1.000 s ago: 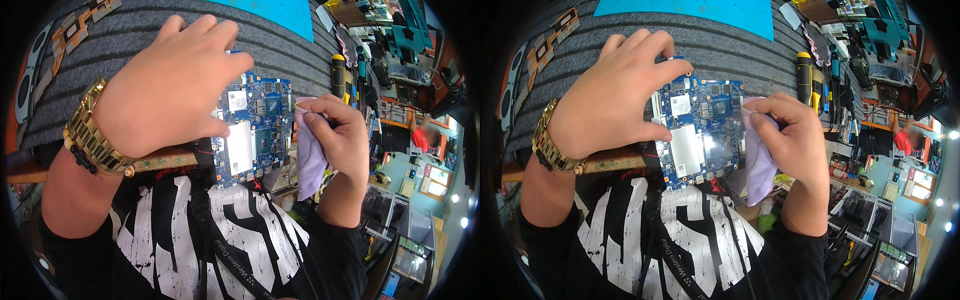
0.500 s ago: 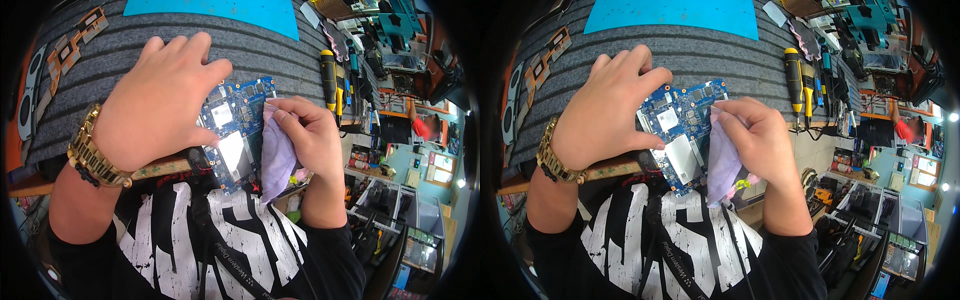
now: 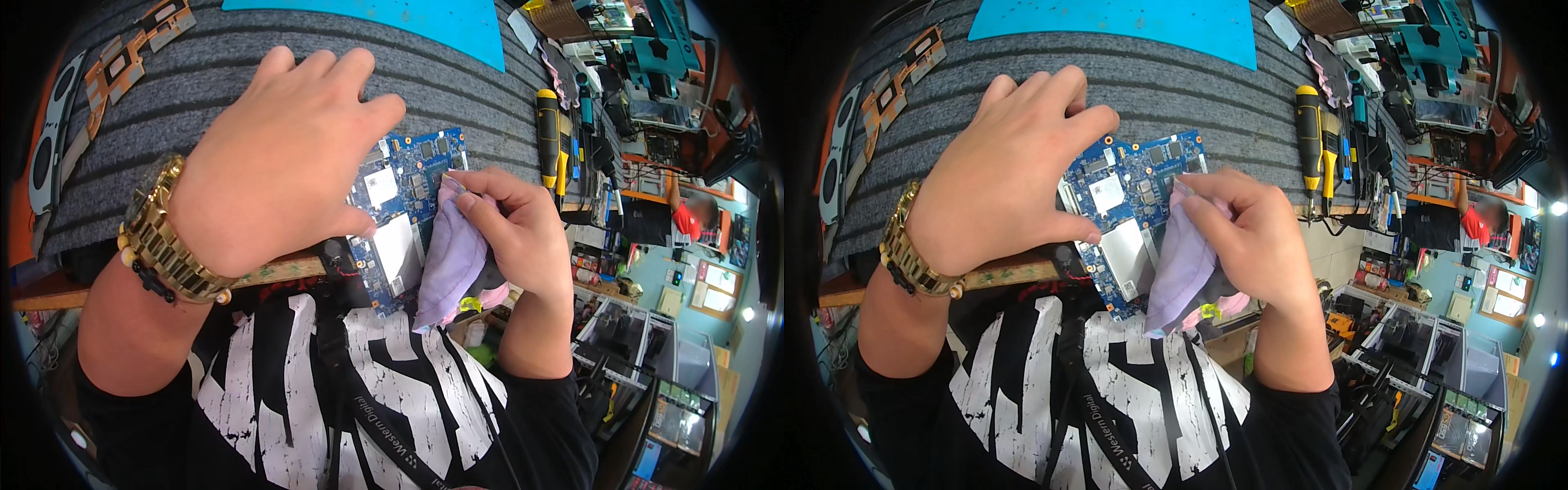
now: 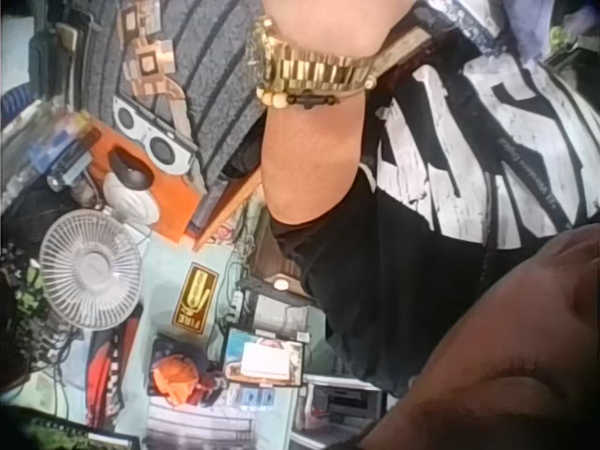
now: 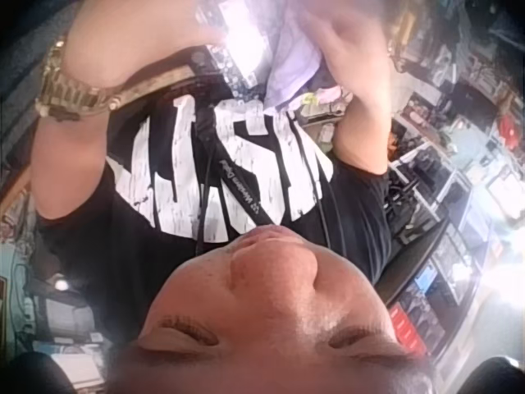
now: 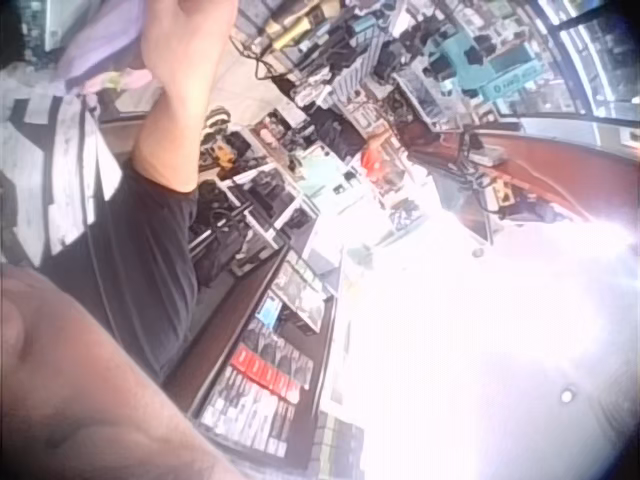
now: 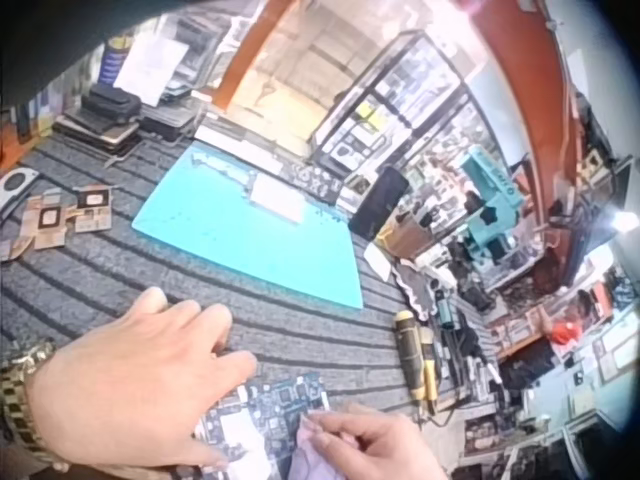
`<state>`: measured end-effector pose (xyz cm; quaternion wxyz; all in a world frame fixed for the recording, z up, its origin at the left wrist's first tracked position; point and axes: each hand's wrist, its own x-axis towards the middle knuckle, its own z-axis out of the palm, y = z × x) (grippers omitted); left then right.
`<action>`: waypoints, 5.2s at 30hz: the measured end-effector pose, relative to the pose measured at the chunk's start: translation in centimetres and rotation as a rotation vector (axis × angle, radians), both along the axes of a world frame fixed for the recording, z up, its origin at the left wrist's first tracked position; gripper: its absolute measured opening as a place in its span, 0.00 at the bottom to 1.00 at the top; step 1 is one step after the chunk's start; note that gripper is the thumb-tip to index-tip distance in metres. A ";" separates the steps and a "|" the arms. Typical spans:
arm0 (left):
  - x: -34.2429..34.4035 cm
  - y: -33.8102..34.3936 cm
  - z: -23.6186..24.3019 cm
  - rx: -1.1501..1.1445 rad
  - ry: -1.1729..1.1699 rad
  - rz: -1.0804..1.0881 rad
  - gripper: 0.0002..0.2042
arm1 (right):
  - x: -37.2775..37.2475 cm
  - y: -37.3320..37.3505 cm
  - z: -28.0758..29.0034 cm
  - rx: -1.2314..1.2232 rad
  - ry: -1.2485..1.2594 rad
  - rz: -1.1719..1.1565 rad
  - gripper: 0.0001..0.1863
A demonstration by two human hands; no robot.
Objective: The person wipes a circuit board with a cloth, cleans a copper component with the cloth, and then places the board into a blue testing jig. They apply a substance from a syringe to the board, position a cooling component onto it, and secure the parts using a powered screwdriver.
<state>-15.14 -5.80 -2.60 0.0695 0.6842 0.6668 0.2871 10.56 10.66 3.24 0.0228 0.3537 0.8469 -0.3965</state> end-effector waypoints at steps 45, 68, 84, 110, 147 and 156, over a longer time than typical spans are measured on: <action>0.2 0.0 0.1 -0.010 0.021 0.007 0.40 | -0.3 0.7 0.2 -0.207 0.009 -0.148 0.16; 0.3 0.0 0.1 -0.011 0.028 0.003 0.40 | 0.6 0.7 0.5 -0.257 -0.027 -0.137 0.17; 0.4 -0.1 0.3 -0.004 0.019 -0.002 0.41 | 2.6 1.2 2.4 -0.354 0.058 -0.181 0.16; -0.6 1.6 2.8 -0.252 0.080 -0.055 0.47 | 13.3 12.4 -8.7 -0.792 1.030 -0.253 0.25; -0.6 2.1 3.2 -0.211 -0.032 -0.106 0.46 | 13.1 13.2 -10.1 -0.874 1.073 -0.229 0.22; -0.7 2.1 3.7 -0.207 -0.129 -0.140 0.44 | 13.1 13.6 -6.2 -0.813 1.045 -0.326 0.20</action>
